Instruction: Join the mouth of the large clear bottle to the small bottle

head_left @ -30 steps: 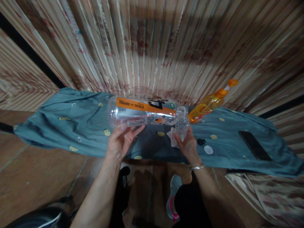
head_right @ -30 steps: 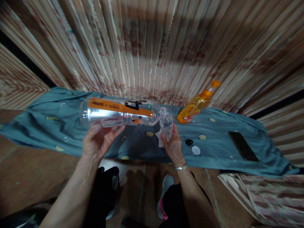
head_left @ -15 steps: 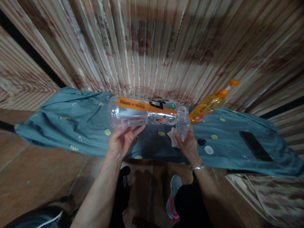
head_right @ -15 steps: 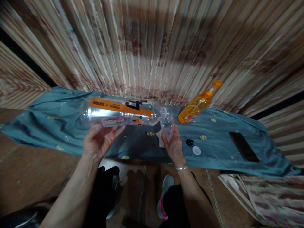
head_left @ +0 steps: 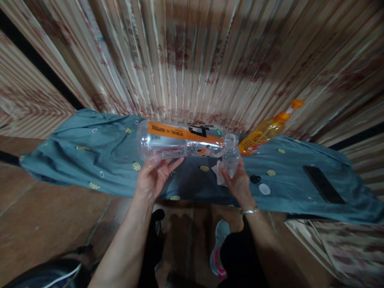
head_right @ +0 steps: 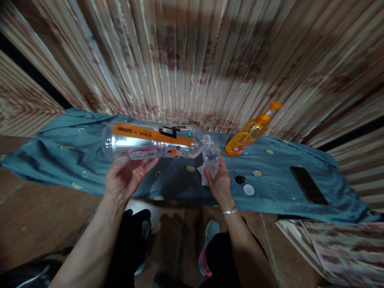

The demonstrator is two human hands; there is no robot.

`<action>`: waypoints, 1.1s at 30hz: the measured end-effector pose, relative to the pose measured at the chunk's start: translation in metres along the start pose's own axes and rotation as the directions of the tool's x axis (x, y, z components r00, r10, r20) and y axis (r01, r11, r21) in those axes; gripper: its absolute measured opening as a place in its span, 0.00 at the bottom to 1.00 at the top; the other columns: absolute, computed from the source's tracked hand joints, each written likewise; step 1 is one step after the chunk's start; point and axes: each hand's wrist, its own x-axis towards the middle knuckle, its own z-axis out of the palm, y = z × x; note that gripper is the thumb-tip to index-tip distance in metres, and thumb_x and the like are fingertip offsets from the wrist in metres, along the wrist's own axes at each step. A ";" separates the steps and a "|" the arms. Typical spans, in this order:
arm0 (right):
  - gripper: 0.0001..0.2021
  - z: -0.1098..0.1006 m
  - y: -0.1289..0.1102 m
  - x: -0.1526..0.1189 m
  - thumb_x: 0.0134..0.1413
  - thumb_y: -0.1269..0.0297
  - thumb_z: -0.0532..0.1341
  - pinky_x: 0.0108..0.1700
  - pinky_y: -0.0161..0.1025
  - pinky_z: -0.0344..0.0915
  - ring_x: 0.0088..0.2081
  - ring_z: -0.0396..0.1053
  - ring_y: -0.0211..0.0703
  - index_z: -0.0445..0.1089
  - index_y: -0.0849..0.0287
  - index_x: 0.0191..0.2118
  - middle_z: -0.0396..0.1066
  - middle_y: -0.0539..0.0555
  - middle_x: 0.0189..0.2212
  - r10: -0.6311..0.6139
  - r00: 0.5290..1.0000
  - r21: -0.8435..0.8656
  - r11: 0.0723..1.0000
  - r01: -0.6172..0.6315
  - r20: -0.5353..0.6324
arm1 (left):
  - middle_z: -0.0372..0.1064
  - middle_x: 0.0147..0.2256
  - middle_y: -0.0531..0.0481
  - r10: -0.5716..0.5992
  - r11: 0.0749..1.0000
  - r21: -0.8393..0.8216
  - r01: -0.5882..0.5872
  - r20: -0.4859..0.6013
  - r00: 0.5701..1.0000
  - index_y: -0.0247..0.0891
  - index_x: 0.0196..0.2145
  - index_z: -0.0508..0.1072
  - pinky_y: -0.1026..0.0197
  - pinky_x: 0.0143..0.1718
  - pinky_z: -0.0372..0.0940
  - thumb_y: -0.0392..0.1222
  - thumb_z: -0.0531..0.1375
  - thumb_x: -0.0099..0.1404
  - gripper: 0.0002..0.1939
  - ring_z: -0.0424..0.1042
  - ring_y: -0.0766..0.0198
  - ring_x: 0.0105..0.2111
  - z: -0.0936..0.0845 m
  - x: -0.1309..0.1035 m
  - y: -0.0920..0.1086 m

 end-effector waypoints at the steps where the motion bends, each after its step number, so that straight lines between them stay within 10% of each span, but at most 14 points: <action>1: 0.40 0.000 0.000 0.000 0.66 0.41 0.58 0.55 0.60 0.77 0.57 0.78 0.67 0.56 0.67 0.71 0.75 0.75 0.59 0.001 1.000 0.003 1.000 -0.001 0.003 | 0.81 0.34 0.49 0.002 1.000 0.004 -0.002 0.002 1.000 0.43 0.36 0.78 0.40 0.51 0.79 0.42 0.77 0.45 0.20 0.83 0.49 0.41 0.000 0.000 0.000; 33: 0.42 0.003 0.005 -0.001 0.67 0.38 0.55 0.56 0.60 0.77 0.58 0.77 0.66 0.55 0.69 0.71 0.75 0.76 0.59 -0.050 0.999 -0.026 0.998 0.050 -0.022 | 0.83 0.36 0.49 -0.001 1.000 -0.002 0.001 0.005 1.000 0.42 0.31 0.80 0.43 0.50 0.80 0.41 0.78 0.44 0.16 0.83 0.52 0.40 0.000 0.000 -0.001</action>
